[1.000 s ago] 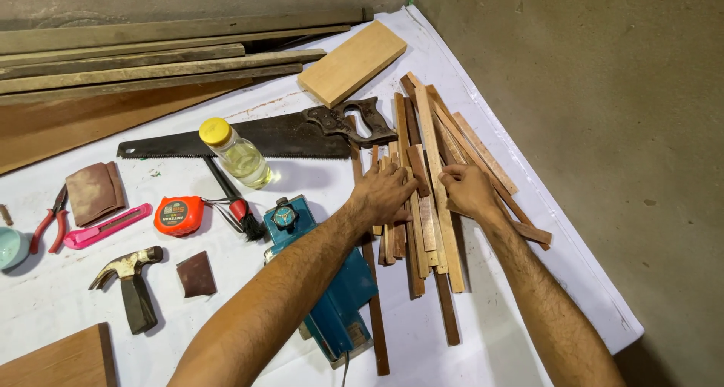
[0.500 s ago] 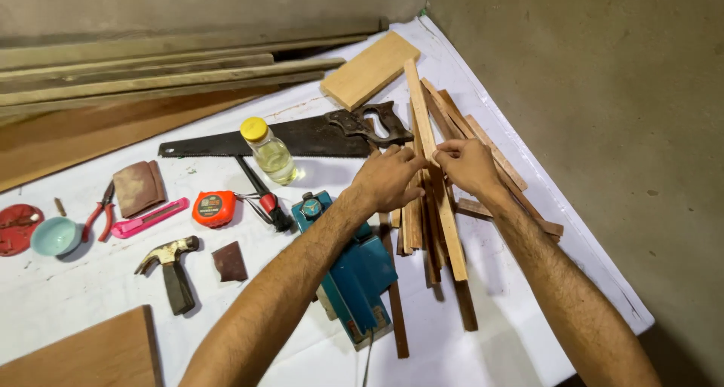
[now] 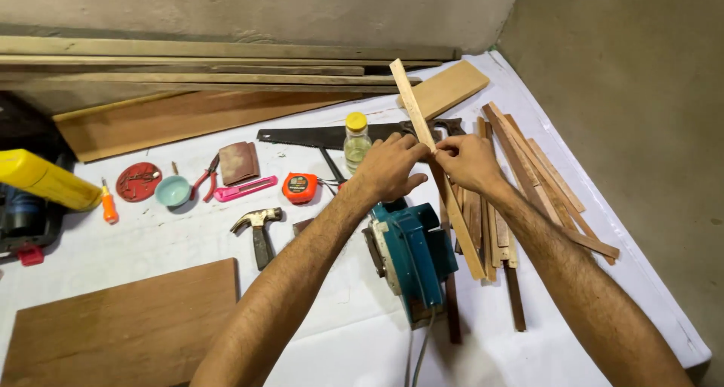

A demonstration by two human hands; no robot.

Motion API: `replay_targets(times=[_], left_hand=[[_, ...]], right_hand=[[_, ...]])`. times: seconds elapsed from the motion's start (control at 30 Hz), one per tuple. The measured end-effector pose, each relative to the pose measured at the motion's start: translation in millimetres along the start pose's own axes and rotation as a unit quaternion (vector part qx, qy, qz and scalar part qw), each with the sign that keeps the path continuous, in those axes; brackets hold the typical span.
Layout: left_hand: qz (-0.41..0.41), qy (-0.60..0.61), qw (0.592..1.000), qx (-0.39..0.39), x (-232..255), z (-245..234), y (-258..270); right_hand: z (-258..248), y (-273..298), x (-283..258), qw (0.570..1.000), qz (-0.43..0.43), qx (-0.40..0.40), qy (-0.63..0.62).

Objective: Hammering nails into a wooden structure, measuring wood, and using an electric planer to smooth a wooden piece.

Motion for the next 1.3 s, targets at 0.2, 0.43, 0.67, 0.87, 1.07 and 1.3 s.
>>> replay_targets(times=[0.2, 0.43, 0.67, 0.87, 1.07, 1.3], left_hand=[[0.011, -0.017, 0.993, 0.116, -35, -72, 60], [-0.035, -0.032, 0.987, 0.154, -91, -146, 166], [-0.028, -0.13, 0.963, 0.236, -151, -192, 301], [-0.057, -0.217, 0.957, 0.183, -207, -203, 411], [-0.176, -0.151, 0.972, 0.029, -266, -172, 523], [-0.206, 0.017, 0.974, 0.091, -273, -168, 604]], right_hand=[[23, 14, -98, 0.997, -0.075, -0.023, -0.026], [92, 49, -209, 0.984, -0.159, -0.077, -0.005], [208, 100, -306, 0.958, -0.204, -0.203, -0.005], [313, 157, -362, 0.931, -0.181, -0.309, -0.068], [400, 223, -387, 0.897, -0.1, -0.423, -0.084], [439, 274, -424, 0.89, -0.363, -0.274, -0.013]])
Point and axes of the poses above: each hand's wrist, its own y-axis away from the middle knuckle, its own z-axis out of the palm, x = y × z, the point moved 7 cm from there along -y, towards the middle knuckle, and after that the axes turned 6 degrees about x, right-handed, at the moved point
